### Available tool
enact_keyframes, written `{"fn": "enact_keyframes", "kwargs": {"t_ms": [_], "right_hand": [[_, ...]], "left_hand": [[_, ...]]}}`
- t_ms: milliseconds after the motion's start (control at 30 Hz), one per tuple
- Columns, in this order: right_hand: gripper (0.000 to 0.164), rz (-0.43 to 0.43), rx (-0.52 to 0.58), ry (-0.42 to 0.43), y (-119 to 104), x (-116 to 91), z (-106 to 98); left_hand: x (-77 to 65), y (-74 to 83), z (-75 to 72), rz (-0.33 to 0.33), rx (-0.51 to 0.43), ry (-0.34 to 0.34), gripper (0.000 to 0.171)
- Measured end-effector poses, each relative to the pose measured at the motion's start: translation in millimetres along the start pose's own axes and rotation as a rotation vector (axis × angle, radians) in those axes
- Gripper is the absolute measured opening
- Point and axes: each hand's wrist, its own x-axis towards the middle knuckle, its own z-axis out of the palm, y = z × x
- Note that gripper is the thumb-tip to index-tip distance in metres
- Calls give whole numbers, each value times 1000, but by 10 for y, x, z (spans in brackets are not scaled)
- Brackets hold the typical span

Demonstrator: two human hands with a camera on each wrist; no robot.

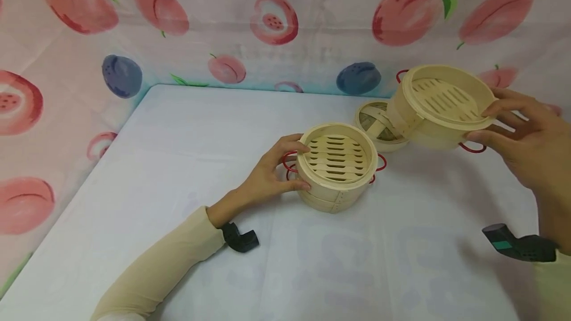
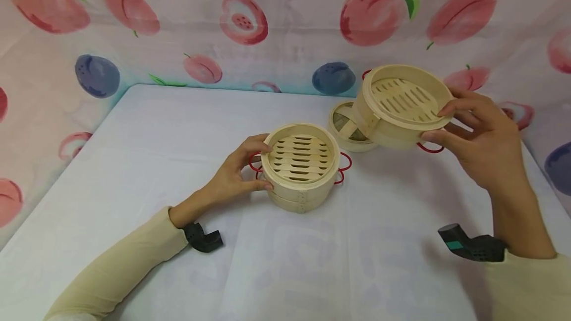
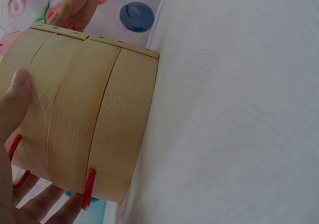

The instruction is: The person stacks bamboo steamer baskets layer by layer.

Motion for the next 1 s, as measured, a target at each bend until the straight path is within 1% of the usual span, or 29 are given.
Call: {"fn": "enact_keyframes", "kwargs": {"t_ms": [33, 100, 133, 233, 333, 400, 433, 500, 533, 567, 633, 767, 800, 900, 1000], "right_hand": [[39, -3, 0, -7, -26, 13, 23], [39, -13, -71, -15, -90, 36, 72], [39, -34, -50, -23, -114, 44, 96], [37, -84, 105, -45, -176, 62, 181], [36, -92, 248, -67, -233, 56, 280], [38, -69, 252, -82, -271, 45, 343], [38, -68, 231, -91, -284, 38, 374], [40, -47, 155, -106, -312, 28, 427], [40, -36, 113, -114, -321, 20, 453], [40, -29, 48, -121, -332, 14, 478], [41, -25, 16, -138, -339, 2, 523], [42, -19, 1, -170, -364, -29, 594], [42, -18, 18, -177, -370, -37, 609], [42, -8, -43, -194, -398, -58, 658], [44, -4, -50, -209, -410, -73, 707]], "left_hand": [[5, 27, -1, -8, 3, 0, 67], [9, 46, 2, -13, 8, -1, 67], [10, 54, 4, -14, 10, -2, 67], [17, 59, 5, -12, 16, -5, 67], [22, 63, 6, -5, 19, -5, 67], [23, 62, 6, -2, 23, -4, 68], [22, 65, 7, -1, 28, -4, 68], [20, 70, 8, 2, 33, -3, 69], [19, 71, 8, 1, 34, -5, 69], [18, 73, 9, 1, 33, -6, 69], [17, 73, 9, -1, 30, -8, 69], [13, 55, 16, 1, 24, -1, 70], [7, 22, 20, 2, 25, 1, 71], [-19, -114, 31, 7, 23, 8, 75], [-39, -235, 39, 10, 19, 12, 78]]}}
